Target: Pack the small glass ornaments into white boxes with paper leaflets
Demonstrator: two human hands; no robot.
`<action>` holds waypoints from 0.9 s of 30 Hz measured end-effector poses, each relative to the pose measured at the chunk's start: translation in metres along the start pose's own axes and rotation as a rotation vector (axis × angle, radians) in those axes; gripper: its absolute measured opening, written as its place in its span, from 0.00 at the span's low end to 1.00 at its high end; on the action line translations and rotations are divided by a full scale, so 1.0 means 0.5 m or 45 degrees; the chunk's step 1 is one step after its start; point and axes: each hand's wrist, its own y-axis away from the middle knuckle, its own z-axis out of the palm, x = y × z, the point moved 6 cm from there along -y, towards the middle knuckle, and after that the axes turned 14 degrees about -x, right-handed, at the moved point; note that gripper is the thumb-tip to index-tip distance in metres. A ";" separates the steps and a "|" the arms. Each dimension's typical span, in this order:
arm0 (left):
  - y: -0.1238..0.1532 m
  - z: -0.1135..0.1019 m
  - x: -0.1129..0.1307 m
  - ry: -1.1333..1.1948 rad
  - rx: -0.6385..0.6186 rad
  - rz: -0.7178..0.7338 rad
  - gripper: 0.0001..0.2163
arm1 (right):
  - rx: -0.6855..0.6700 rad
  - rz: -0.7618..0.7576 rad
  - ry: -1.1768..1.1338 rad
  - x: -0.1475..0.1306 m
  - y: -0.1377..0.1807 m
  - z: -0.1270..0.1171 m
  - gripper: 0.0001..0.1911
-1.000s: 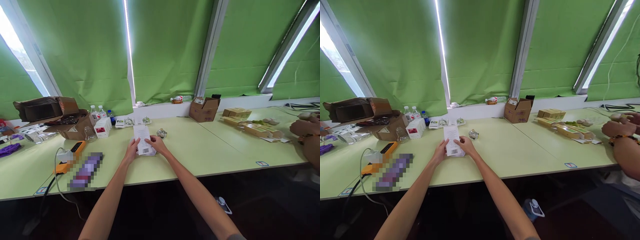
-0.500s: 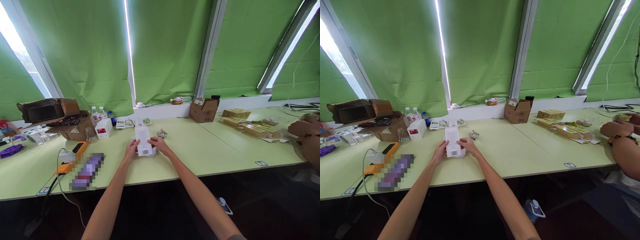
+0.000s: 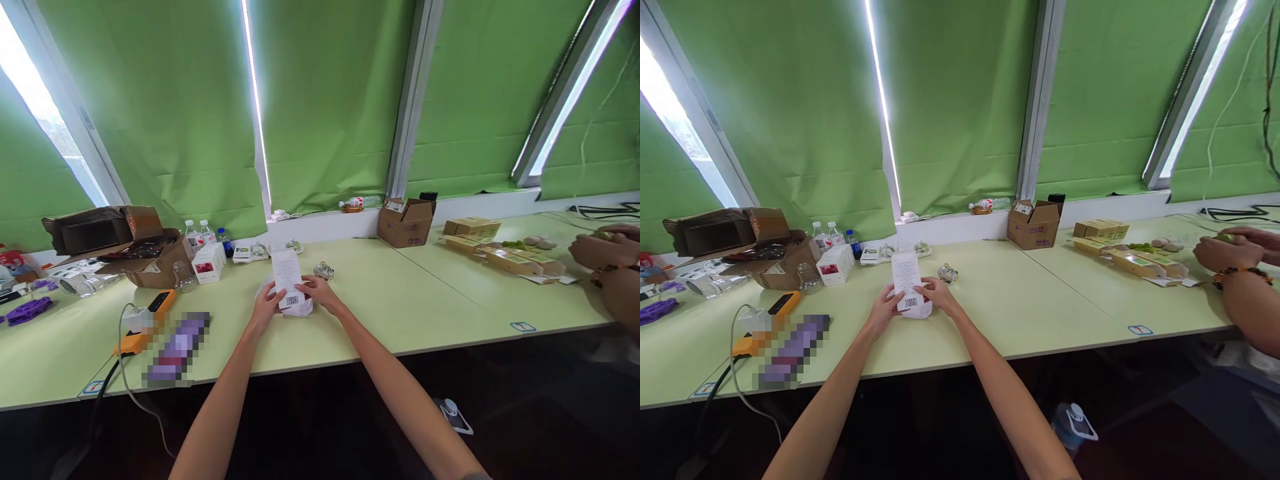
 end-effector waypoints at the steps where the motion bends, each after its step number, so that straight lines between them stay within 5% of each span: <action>1: 0.001 0.001 0.001 0.006 -0.001 0.011 0.30 | -0.033 -0.001 0.006 0.001 0.000 0.004 0.26; 27: 0.002 -0.017 -0.022 0.022 0.124 -0.101 0.24 | -0.103 0.189 -0.185 0.020 0.006 0.011 0.29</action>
